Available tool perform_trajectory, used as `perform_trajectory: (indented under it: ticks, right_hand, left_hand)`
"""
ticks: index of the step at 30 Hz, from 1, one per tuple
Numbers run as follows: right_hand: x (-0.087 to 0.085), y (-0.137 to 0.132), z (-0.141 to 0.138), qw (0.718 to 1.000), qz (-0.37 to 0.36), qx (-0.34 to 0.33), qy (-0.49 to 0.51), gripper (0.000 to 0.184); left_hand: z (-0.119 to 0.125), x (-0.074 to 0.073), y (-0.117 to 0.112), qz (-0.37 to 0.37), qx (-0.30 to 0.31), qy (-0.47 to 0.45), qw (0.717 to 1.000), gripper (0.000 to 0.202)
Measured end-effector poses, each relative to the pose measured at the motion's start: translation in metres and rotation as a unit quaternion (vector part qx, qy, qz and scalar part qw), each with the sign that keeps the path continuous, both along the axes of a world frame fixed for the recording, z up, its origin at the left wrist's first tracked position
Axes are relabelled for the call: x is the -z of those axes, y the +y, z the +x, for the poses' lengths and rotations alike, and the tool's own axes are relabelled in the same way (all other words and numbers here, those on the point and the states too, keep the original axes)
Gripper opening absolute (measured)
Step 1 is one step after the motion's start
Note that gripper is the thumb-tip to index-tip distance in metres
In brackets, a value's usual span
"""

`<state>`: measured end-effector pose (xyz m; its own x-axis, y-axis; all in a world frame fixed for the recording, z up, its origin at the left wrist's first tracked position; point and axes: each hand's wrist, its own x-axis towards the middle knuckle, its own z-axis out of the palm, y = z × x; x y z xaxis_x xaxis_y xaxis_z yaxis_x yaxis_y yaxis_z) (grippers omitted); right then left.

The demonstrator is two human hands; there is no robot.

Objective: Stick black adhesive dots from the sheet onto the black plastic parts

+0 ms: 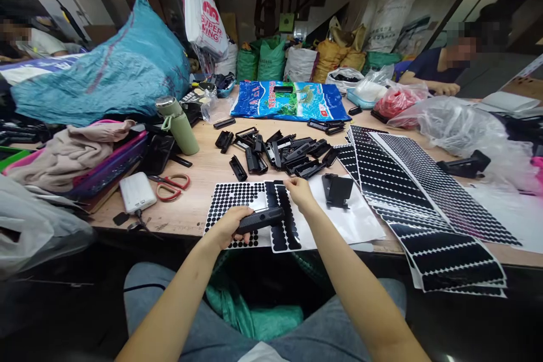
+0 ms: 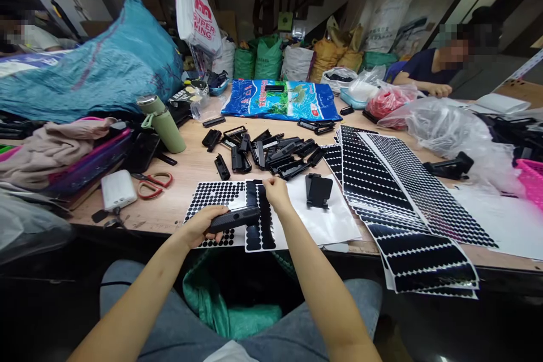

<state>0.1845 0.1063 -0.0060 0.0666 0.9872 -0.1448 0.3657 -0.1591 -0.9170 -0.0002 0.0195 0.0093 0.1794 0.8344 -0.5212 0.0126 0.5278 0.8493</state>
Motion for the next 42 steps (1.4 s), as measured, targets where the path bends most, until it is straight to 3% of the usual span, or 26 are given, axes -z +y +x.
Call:
perform_trajectory:
  ticks: [3,7,10,24,35,39,42]
  right_hand:
    - [-0.016,-0.036,0.015,0.996,-0.021,-0.028,0.080,0.024]
    - [-0.030,-0.076,0.024,0.966,-0.110,-0.087,0.217,0.029]
    - [-0.032,-0.090,0.022,0.962,-0.114,-0.097,0.228,0.031]
    - [-0.029,-0.103,0.022,0.977,-0.070,-0.089,0.181,0.027]
    - [-0.022,-0.113,0.018,0.993,0.006,-0.064,0.098,0.023]
    - [-0.024,-0.118,0.012,0.996,0.043,-0.028,0.076,0.022]
    - [-0.020,-0.121,0.008,0.992,0.051,0.011,0.119,0.025]
  left_hand:
    - [-0.007,-0.007,-0.001,0.007,-0.006,-0.032,0.999,0.023]
    - [-0.006,-0.015,-0.005,0.021,0.017,-0.054,0.998,0.024]
    - [-0.002,-0.019,-0.008,0.022,0.035,-0.058,0.997,0.023]
    - [0.007,-0.030,-0.019,0.028,0.042,-0.029,0.998,0.023]
    - [0.008,-0.027,-0.022,0.039,0.049,-0.039,0.997,0.023]
    - [0.007,-0.024,-0.023,0.046,0.044,-0.062,0.996,0.021]
    - [0.007,-0.024,-0.030,0.035,0.039,-0.083,0.995,0.021]
